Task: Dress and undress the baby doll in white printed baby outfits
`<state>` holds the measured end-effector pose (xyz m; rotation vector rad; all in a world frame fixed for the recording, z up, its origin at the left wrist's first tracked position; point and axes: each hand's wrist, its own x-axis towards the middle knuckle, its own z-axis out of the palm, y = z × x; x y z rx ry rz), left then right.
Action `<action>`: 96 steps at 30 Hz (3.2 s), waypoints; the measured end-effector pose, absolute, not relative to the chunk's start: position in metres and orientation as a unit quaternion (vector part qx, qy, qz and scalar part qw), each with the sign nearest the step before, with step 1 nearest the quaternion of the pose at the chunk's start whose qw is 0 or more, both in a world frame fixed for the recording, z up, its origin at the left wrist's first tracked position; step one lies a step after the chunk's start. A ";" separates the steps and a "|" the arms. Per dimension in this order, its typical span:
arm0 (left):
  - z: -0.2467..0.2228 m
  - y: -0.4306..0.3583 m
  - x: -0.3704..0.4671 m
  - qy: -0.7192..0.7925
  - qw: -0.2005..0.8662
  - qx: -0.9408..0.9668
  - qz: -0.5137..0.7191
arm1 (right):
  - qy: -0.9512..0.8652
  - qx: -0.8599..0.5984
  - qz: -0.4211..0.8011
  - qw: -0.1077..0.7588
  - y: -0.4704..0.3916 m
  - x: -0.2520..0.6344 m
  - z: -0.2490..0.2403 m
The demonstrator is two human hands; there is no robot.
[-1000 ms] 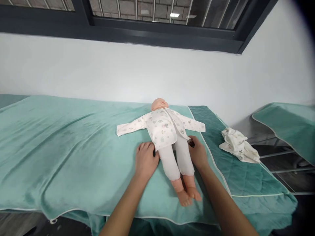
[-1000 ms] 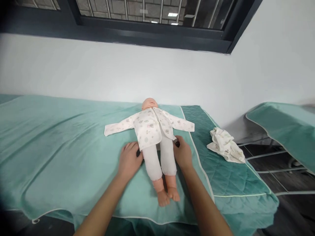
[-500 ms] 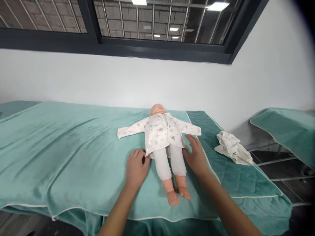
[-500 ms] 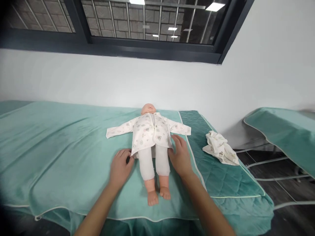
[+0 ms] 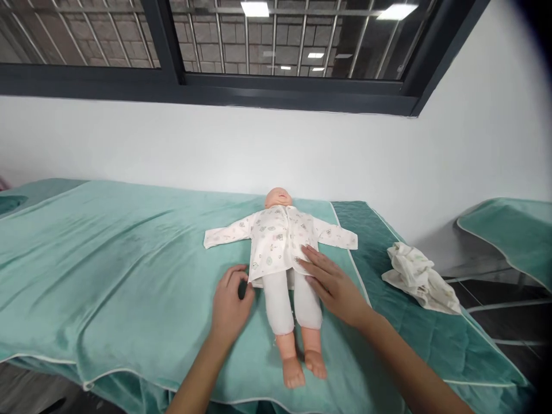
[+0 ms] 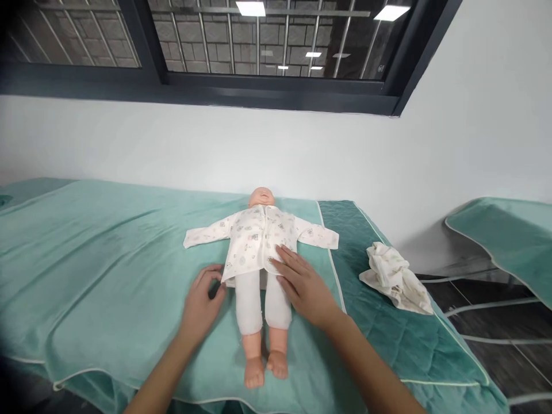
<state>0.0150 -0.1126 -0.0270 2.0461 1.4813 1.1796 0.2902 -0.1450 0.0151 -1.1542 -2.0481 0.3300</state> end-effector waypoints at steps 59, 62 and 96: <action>-0.011 0.038 0.028 0.525 0.173 0.376 0.744 | -0.322 -0.564 0.022 0.760 -0.046 0.330 -0.006; -0.004 0.027 0.037 0.499 0.162 0.454 0.721 | -0.453 -0.599 0.115 0.650 -0.031 0.293 0.021; -0.014 -0.044 0.031 0.466 0.330 0.675 0.467 | -0.539 -0.658 0.157 0.502 -0.248 0.227 -0.058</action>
